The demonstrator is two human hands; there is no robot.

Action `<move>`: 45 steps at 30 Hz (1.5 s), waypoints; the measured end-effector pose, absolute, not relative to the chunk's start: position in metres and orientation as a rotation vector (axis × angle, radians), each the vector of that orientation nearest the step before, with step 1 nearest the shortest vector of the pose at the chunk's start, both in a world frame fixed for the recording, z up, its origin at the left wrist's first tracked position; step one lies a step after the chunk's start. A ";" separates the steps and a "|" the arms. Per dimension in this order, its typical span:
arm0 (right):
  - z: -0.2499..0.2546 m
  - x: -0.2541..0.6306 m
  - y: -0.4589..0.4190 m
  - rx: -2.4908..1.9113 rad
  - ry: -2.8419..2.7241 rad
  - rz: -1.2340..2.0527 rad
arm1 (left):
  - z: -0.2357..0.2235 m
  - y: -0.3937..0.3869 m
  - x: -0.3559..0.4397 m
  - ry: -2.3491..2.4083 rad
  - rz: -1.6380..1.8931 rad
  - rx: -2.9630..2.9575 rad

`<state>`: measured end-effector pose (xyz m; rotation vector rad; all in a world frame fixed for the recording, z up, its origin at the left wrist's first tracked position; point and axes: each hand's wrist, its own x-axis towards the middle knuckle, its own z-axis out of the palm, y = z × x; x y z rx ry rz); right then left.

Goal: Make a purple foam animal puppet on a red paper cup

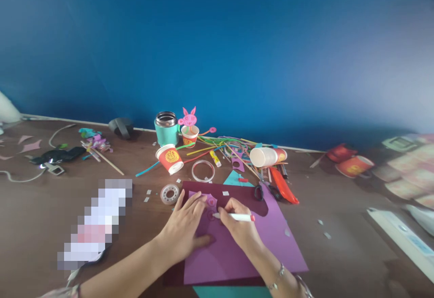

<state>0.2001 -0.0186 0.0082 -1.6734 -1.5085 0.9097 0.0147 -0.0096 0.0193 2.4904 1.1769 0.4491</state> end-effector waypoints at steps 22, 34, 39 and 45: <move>0.006 0.200 -0.017 -1.647 -1.491 0.919 | 0.019 -0.010 0.015 1.188 0.425 2.492; 0.013 0.203 -0.016 -1.579 -1.369 1.009 | 0.020 -0.009 0.015 1.139 0.550 2.487; 0.018 0.214 -0.007 -1.565 -1.300 0.927 | 0.027 -0.006 0.011 1.212 0.647 2.365; 0.020 0.232 0.006 -1.550 -1.154 0.955 | 0.035 0.003 -0.003 1.276 0.497 2.212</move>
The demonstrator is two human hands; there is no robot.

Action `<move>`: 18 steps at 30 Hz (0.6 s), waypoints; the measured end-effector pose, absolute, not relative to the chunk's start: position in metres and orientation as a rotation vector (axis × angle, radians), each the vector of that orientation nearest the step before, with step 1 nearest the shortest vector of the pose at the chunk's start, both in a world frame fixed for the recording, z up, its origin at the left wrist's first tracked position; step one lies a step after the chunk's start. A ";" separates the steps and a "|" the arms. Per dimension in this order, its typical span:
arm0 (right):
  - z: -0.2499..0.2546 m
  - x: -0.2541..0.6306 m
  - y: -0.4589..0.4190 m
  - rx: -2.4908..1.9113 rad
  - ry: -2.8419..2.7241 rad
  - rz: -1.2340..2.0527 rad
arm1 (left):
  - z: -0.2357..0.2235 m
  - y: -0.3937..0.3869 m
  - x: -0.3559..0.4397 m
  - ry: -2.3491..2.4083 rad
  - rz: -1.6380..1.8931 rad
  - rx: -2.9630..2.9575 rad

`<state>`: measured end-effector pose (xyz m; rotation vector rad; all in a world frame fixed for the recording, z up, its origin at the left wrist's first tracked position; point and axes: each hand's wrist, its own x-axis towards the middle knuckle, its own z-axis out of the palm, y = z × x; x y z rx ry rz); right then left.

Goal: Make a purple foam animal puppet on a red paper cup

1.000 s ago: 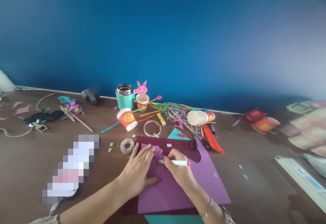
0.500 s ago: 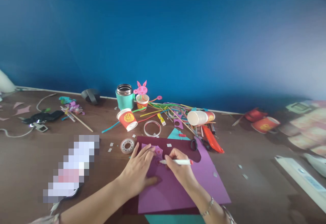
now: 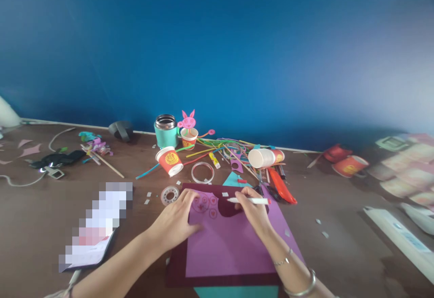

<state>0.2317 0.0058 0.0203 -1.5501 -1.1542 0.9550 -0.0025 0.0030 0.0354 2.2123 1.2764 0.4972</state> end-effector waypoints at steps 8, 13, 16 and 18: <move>0.041 0.198 -0.005 -1.367 -0.961 1.353 | 0.038 0.007 -0.002 1.318 0.203 2.173; 0.035 0.169 -0.008 -1.433 -1.145 1.372 | 0.041 0.005 0.001 1.395 0.120 2.216; 0.022 0.164 -0.008 -1.434 -1.370 1.182 | 0.043 0.007 -0.005 1.371 0.146 2.239; 0.015 0.164 -0.009 -1.435 -1.445 1.114 | 0.046 0.009 -0.010 1.322 0.156 2.253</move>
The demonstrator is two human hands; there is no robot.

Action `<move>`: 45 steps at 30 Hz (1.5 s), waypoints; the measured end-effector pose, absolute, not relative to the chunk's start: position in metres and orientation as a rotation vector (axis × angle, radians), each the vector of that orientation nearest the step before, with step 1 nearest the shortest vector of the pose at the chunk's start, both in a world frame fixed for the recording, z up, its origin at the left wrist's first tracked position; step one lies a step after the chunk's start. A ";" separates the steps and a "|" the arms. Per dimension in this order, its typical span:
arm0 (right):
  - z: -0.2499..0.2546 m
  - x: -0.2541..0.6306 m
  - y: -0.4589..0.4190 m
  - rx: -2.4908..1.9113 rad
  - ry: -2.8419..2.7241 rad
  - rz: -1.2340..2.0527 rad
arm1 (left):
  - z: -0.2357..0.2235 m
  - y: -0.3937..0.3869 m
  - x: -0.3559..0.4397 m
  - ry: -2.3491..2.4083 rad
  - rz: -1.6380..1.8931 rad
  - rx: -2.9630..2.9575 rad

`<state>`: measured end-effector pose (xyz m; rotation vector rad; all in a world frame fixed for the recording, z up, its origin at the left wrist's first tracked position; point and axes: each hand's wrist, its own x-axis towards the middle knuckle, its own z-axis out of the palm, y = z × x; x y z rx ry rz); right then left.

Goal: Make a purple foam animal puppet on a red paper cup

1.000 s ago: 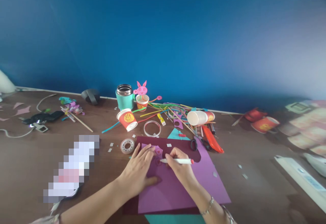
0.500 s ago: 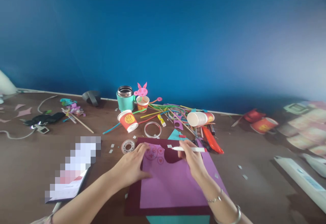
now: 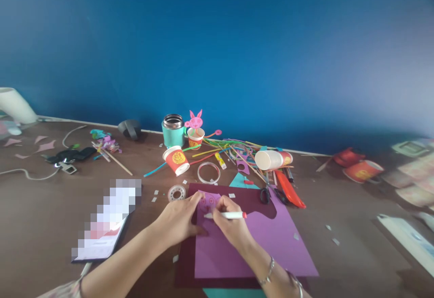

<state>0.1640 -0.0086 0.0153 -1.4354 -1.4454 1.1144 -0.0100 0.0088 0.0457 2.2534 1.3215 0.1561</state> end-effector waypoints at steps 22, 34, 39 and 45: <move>0.011 0.163 -0.012 -1.504 -1.648 1.086 | 0.052 0.013 -0.025 1.212 0.140 2.293; 0.009 0.161 -0.011 -1.516 -1.659 1.036 | 0.050 0.014 -0.025 1.191 0.173 2.297; 0.006 0.163 -0.011 -1.491 -1.653 1.045 | 0.050 0.015 -0.025 1.176 0.176 2.315; 0.011 0.162 -0.011 -1.492 -1.614 1.049 | 0.049 0.015 -0.025 1.172 0.181 2.309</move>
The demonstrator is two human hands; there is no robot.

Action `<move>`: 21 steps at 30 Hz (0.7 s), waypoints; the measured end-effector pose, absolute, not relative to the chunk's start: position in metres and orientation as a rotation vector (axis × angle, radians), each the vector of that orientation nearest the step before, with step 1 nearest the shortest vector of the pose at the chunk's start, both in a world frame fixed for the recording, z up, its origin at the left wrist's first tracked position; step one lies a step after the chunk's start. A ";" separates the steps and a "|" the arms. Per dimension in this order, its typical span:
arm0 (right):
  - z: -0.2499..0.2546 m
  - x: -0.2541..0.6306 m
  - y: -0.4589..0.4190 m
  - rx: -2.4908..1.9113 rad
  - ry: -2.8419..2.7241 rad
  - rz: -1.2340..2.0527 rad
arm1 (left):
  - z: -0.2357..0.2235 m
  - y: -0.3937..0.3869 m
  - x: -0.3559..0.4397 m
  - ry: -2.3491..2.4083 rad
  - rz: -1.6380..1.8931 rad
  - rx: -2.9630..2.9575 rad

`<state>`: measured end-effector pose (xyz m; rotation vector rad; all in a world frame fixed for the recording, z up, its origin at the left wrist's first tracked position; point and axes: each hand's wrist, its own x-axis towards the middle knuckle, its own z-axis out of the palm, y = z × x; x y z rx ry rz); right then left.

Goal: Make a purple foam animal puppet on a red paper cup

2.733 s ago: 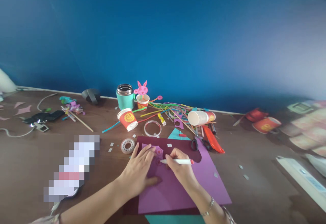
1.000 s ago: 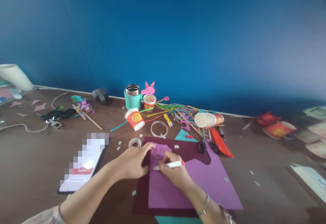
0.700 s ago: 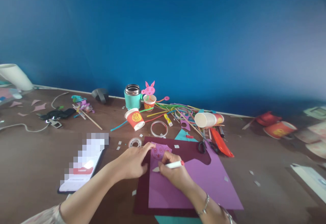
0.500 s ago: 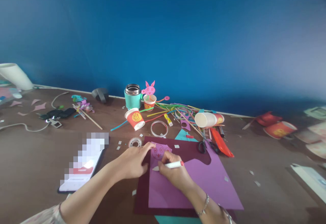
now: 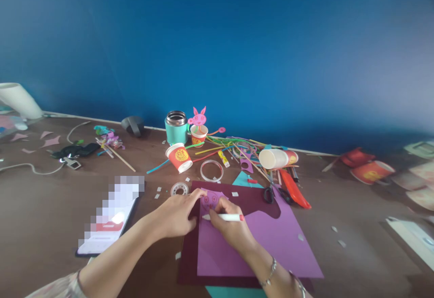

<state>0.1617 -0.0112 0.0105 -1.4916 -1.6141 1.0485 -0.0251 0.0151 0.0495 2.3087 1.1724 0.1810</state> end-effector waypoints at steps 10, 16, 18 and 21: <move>0.011 0.160 -0.010 -1.523 -1.555 1.022 | 0.049 0.016 -0.026 1.174 0.138 2.286; 0.012 0.161 -0.011 -1.507 -1.555 1.017 | 0.049 0.016 -0.025 1.190 0.130 2.275; 0.012 0.161 -0.012 -1.511 -1.558 1.022 | 0.050 0.015 -0.025 1.184 0.137 2.272; 0.011 0.161 -0.013 -1.518 -1.561 1.024 | 0.050 0.015 -0.025 1.175 0.146 2.273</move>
